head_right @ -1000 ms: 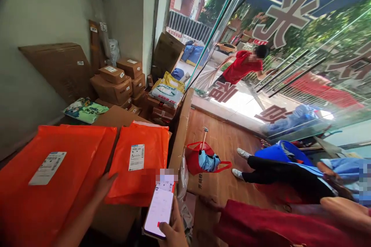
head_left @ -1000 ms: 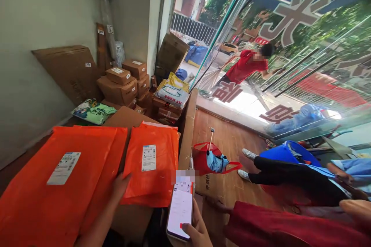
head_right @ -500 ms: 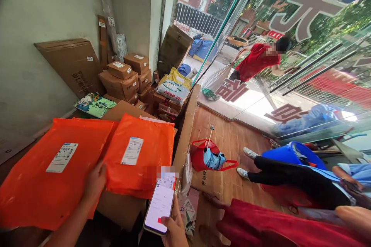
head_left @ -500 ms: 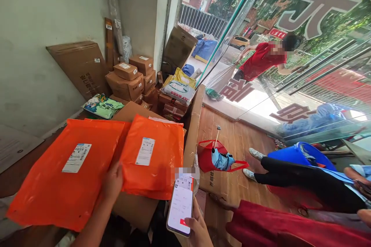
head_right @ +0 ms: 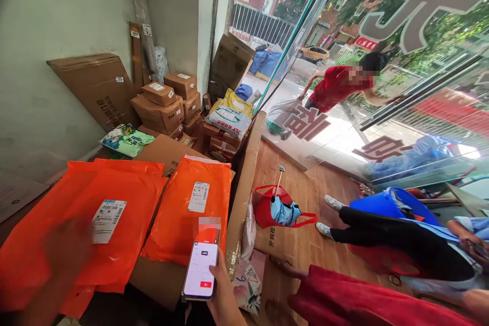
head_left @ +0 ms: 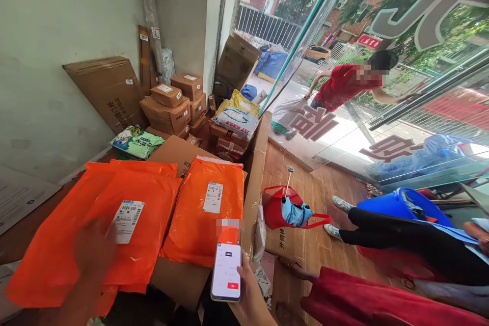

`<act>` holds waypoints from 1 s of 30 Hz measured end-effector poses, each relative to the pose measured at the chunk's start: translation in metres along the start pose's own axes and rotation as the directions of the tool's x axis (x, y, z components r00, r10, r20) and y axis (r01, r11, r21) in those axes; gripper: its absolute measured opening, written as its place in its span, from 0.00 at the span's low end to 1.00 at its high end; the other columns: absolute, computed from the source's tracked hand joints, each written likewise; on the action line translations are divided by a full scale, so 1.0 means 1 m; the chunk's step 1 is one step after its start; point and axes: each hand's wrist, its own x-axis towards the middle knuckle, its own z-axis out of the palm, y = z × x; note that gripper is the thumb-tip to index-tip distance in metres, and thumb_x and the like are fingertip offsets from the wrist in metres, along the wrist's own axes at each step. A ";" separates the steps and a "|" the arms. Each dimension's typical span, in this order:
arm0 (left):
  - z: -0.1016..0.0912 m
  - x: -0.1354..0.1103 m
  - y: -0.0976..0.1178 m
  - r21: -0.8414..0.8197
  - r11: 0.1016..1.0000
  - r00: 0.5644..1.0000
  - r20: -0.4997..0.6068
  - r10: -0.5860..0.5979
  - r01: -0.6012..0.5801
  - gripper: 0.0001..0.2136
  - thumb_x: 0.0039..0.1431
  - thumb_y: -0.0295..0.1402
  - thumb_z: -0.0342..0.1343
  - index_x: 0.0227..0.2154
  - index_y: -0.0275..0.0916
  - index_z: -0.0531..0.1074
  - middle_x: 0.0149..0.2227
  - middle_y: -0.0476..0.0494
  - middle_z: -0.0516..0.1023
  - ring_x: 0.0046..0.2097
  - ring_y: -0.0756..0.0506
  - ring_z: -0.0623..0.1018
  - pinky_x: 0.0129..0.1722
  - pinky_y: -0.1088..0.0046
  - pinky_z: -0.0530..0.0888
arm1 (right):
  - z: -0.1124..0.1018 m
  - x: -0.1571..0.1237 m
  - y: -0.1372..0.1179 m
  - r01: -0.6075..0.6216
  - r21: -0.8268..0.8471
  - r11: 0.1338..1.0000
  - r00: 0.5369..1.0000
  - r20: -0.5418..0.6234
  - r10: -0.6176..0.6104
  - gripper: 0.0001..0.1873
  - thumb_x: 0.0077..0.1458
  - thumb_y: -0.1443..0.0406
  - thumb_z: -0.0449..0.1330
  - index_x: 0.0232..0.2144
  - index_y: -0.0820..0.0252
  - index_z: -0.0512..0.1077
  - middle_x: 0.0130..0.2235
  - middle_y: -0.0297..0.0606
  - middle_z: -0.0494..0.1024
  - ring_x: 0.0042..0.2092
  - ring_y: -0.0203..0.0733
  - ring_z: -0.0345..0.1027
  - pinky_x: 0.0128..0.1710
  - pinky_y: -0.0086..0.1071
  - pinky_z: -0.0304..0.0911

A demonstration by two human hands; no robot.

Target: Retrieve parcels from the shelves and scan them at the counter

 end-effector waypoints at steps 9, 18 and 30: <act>0.095 -0.094 0.108 -0.065 0.974 0.902 0.369 0.224 -0.216 0.30 0.61 0.35 0.49 0.60 0.16 0.55 0.50 0.18 0.71 0.51 0.30 0.75 0.48 0.58 0.72 | 0.065 0.065 0.004 -0.023 0.000 1.000 0.993 0.118 0.023 0.38 0.41 0.35 0.62 0.43 0.56 0.76 0.45 0.39 0.81 0.49 0.49 0.73 0.52 0.42 0.66; 0.103 -0.093 0.098 -0.056 0.986 0.918 0.359 0.166 -0.156 0.26 0.61 0.37 0.50 0.57 0.22 0.60 0.50 0.24 0.74 0.54 0.33 0.74 0.47 0.64 0.72 | 0.092 0.086 -0.014 0.088 0.005 0.996 0.988 0.125 -0.088 0.37 0.45 0.34 0.58 0.46 0.53 0.71 0.49 0.38 0.79 0.50 0.49 0.72 0.41 0.39 0.70; 0.103 -0.095 0.102 -0.040 0.990 0.918 0.370 0.140 -0.135 0.24 0.61 0.38 0.51 0.52 0.21 0.64 0.50 0.21 0.74 0.53 0.32 0.75 0.48 0.62 0.72 | 0.088 0.087 -0.019 0.040 -0.006 0.999 0.993 0.115 -0.039 0.40 0.38 0.33 0.62 0.44 0.53 0.71 0.48 0.38 0.79 0.49 0.50 0.73 0.40 0.39 0.70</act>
